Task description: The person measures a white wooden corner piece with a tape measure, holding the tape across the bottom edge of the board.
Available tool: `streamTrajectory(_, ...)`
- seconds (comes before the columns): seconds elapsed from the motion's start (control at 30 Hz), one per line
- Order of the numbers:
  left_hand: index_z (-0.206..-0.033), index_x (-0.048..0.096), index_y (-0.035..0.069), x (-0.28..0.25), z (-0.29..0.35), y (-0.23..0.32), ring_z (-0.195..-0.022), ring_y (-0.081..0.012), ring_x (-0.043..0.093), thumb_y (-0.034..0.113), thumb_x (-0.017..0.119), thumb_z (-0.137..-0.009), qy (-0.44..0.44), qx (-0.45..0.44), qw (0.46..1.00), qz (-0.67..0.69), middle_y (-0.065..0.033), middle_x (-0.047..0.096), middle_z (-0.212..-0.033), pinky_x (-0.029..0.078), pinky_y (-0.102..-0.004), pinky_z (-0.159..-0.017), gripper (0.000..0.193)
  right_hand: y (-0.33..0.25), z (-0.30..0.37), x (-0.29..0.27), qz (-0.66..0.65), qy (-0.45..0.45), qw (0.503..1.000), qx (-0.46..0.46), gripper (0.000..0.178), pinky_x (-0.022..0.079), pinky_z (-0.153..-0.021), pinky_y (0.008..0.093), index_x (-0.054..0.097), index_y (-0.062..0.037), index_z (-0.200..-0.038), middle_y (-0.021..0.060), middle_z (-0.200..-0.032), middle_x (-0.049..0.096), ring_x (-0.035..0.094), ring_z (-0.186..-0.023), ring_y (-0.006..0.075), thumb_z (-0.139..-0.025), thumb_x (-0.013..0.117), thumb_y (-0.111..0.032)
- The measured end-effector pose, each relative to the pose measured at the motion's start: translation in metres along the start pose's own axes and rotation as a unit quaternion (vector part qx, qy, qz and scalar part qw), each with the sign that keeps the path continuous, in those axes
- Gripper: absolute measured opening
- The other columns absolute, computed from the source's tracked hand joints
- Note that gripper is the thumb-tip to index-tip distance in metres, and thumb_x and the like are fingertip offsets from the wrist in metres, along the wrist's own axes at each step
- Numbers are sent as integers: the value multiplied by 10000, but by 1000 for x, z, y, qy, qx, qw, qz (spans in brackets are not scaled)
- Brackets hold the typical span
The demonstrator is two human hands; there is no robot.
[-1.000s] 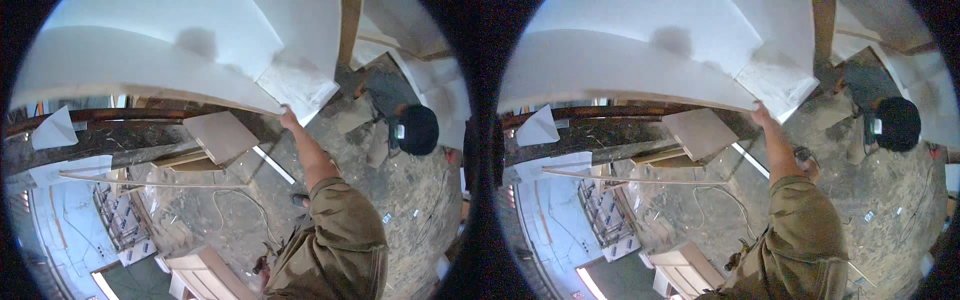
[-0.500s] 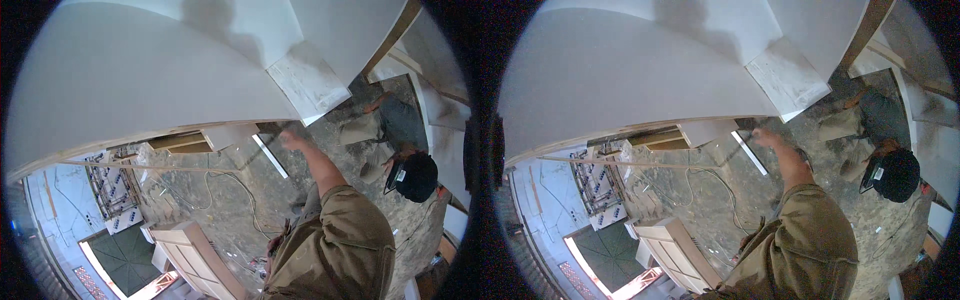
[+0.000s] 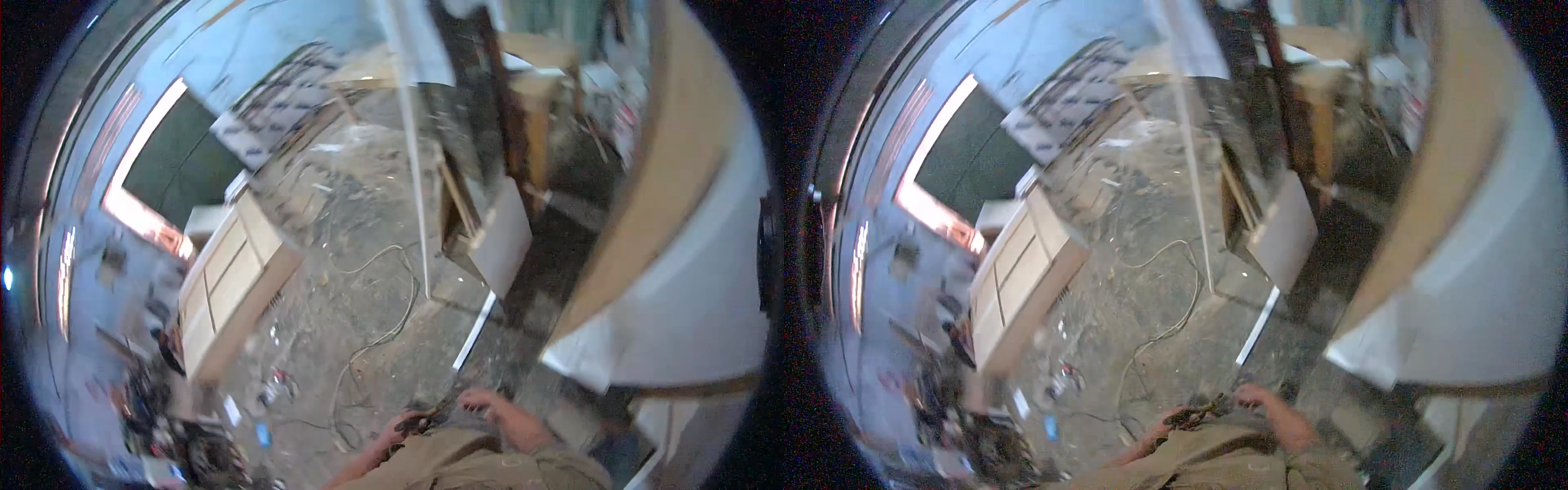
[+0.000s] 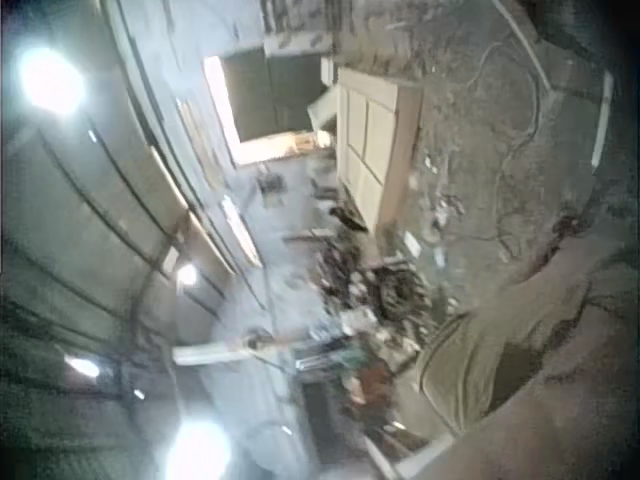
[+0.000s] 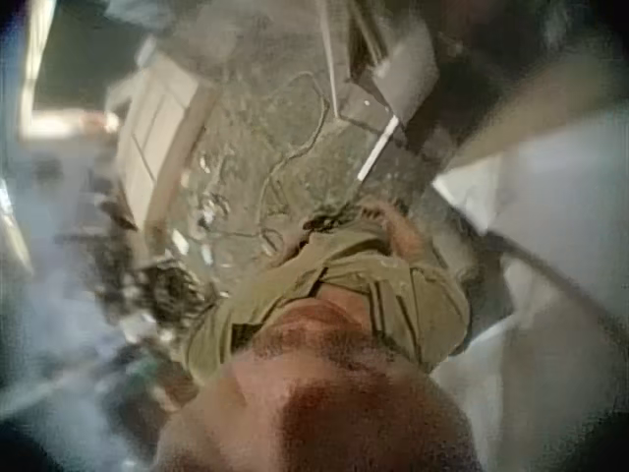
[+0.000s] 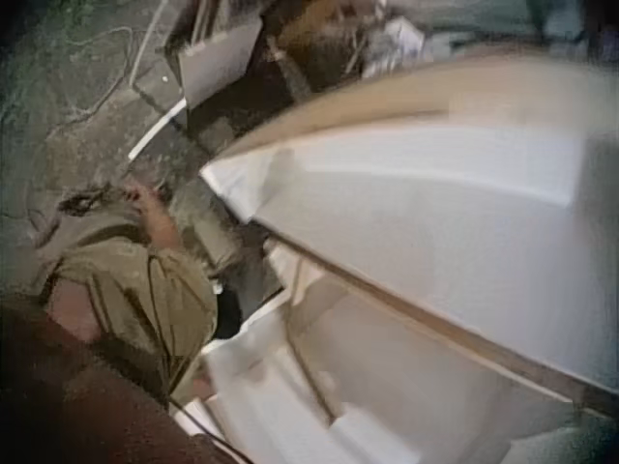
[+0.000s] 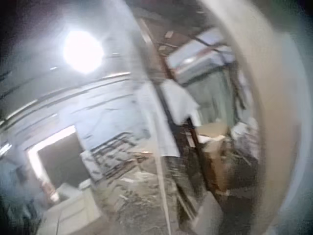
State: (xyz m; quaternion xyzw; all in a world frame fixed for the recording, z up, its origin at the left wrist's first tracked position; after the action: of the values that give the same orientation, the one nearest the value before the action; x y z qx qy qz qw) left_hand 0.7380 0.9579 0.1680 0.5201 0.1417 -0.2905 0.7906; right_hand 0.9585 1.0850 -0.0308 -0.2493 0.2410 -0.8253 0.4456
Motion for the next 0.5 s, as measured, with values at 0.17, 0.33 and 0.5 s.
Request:
streamTrajectory(0.17, -1176, 676, 125, -38, 12, 3, -1064, -293, 644, 456, 575, -959, -25, -25, 996, 87, -138, 697, -1089, 484, -411, -912, 408, -40, -10, 73, 125, -95, 988, -2, 597, 515, -778, 356, 632, -118, -1263, 79, -1090, 682, 630, -850, 210, -962, 464, -606)
streamTrajectory(0.33, -1228, 631, 101, -115, 24, -22, -1193, -286, 591, 388, 594, -960, -26, 148, 975, 161, -116, 643, -1260, 448, -388, -1003, 394, -132, 5, 135, 41, -6, 998, -50, 669, 376, -1060, 420, 572, -49, -1352, 140, -1396, 543, 499, -1268, 261, -982, 443, -591)
streamTrajectory(0.5, -1258, 598, 146, -167, 45, -84, -1155, -357, 589, 155, 701, -771, 53, 225, 972, 48, -159, 644, -1173, 475, -414, -981, 498, -221, -36, 199, 8, -49, 992, -116, 551, 457, -932, 406, 547, -98, -1357, 84, -1308, 586, 567, -1135, 242, -952, 558, -472)
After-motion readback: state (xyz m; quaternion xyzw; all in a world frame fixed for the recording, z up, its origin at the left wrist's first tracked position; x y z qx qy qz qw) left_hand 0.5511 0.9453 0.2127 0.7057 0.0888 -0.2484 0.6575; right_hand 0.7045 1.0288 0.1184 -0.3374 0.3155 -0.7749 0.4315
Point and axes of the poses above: each hand's wrist, its own z-axis away from the middle knuckle, its own x-axis out of the palm, y = z × x, the point moved 3 cm from there along -z, towards the middle knuckle
